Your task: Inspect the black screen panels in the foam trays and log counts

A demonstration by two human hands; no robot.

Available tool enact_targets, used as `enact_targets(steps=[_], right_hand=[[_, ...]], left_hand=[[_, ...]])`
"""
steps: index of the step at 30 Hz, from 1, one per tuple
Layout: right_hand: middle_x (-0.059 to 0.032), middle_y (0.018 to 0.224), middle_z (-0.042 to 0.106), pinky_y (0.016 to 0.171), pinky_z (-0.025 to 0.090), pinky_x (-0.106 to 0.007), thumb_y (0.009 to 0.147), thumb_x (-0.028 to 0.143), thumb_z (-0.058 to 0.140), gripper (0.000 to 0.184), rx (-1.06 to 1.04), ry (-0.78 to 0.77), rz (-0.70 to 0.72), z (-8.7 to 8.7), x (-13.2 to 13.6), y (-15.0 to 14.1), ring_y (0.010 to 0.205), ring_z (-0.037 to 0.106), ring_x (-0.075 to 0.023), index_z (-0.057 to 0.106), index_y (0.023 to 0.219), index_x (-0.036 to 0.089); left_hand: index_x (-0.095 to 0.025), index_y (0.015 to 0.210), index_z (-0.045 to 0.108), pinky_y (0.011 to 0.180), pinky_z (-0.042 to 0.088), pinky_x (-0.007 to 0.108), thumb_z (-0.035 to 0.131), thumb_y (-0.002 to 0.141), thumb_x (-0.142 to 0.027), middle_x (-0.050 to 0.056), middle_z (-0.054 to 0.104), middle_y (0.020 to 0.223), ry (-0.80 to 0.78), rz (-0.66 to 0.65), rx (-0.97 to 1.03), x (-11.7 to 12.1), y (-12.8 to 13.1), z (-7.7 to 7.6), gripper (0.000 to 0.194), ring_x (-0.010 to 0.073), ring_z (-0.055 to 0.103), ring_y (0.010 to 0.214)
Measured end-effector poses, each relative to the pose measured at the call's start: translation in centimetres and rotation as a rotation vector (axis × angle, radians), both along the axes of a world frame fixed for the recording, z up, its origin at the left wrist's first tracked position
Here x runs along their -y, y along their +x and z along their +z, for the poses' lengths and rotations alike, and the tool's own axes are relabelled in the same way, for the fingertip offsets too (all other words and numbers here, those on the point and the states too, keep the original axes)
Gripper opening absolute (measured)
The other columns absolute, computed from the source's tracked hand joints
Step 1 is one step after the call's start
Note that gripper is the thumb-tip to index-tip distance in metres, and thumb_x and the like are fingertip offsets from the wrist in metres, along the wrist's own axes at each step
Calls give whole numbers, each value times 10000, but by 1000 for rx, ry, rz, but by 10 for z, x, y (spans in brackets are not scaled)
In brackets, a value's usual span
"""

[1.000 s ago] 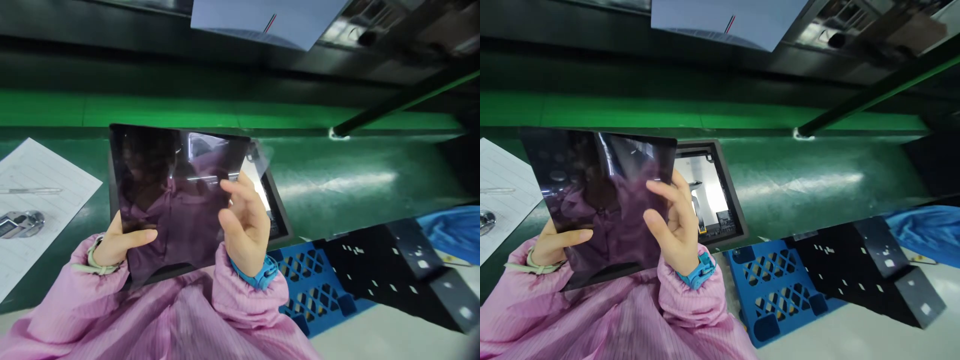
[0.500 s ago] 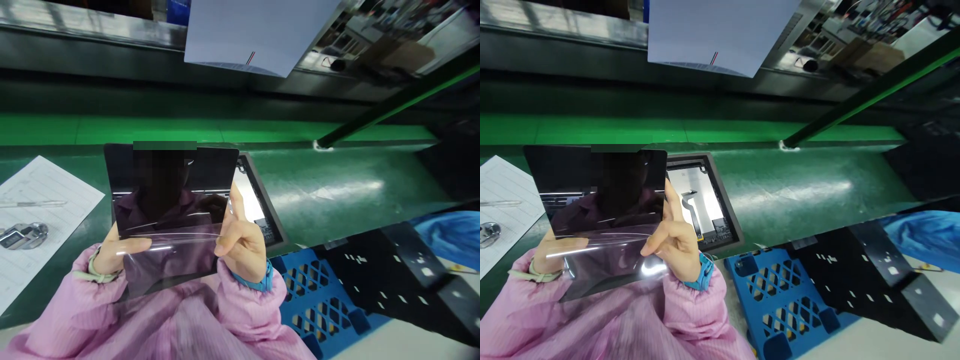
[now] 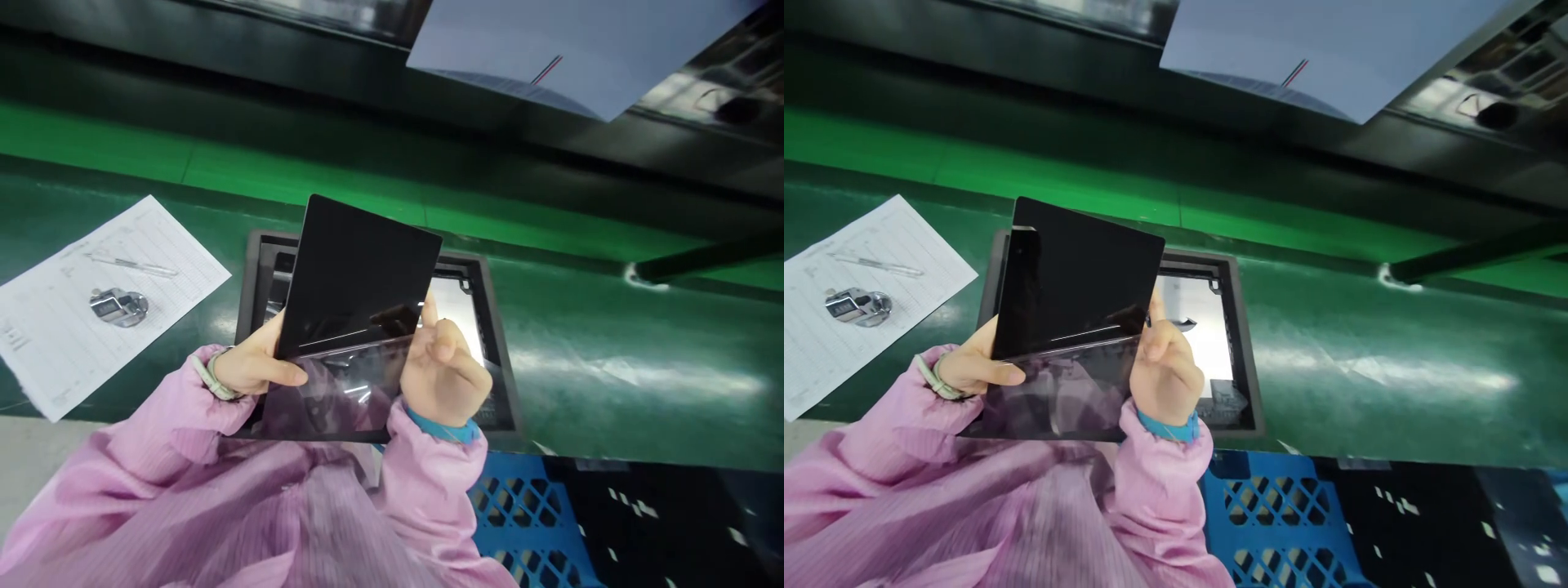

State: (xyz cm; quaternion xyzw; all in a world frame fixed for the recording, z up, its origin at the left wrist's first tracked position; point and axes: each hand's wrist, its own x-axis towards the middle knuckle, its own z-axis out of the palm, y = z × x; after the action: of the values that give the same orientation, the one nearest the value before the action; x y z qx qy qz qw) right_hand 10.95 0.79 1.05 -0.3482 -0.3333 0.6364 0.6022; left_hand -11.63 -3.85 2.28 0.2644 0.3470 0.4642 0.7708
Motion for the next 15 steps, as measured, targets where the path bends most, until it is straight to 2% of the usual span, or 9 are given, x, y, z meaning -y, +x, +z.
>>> enact_targets(steps=[2, 4, 6, 9, 12, 15], right_hand=[[12, 1061, 726, 1056, 494, -401, 665, 233, 668, 176, 10, 52, -9, 0, 0, -4, 1020, 678, -180, 523, 568, 212], [16, 1086, 702, 1046, 498, -388, 724, 269, 720, 77, 88, 94, -98, -1, 0, -9, 1054, 667, -172, 650, 736, 239], [18, 1065, 679, 968, 516, -339, 723, 299, 794, 257, 226, 107, -256, -3, -2, -14, 992, 651, -138, 687, 953, 261], [36, 951, 641, 782, 518, -272, 669, 339, 857, 553, 406, 17, -400, -9, -5, -19, 804, 614, -96, 588, 1147, 259], [67, 849, 590, 661, 490, -232, 648, 394, 850, 707, 485, -121, -367, -14, -5, -17, 680, 580, -72, 489, 1237, 241], [76, 839, 571, 594, 441, -194, 670, 454, 825, 828, 492, -208, -299, -15, 0, -8, 616, 511, -38, 448, 1368, 216]], left_hand=[[-242, 1289, 628, 828, 579, 300, 870, 527, -100, 37, 763, 1135, -27, -11, -1, -1, 2, 2, 812, 282, 724, 1105], [-225, 1264, 649, 725, 555, 250, 837, 519, -75, 30, 773, 1073, -54, 9, -19, -3, 3, 2, 783, 248, 743, 992], [-207, 1174, 685, 647, 523, 224, 810, 506, -52, 6, 779, 939, -106, 36, -29, -6, 4, 2, 696, 193, 737, 815], [-175, 1042, 714, 627, 514, 238, 823, 533, -85, -3, 764, 798, -205, 32, -26, -10, 6, 0, 528, 157, 693, 666], [-150, 974, 727, 709, 544, 274, 840, 569, -117, 24, 771, 813, -277, 44, -15, -11, 10, -1, 421, 183, 717, 734], [-151, 999, 734, 759, 580, 329, 854, 579, -140, 56, 784, 890, -325, 51, 58, -11, 17, -1, 437, 244, 747, 822]])
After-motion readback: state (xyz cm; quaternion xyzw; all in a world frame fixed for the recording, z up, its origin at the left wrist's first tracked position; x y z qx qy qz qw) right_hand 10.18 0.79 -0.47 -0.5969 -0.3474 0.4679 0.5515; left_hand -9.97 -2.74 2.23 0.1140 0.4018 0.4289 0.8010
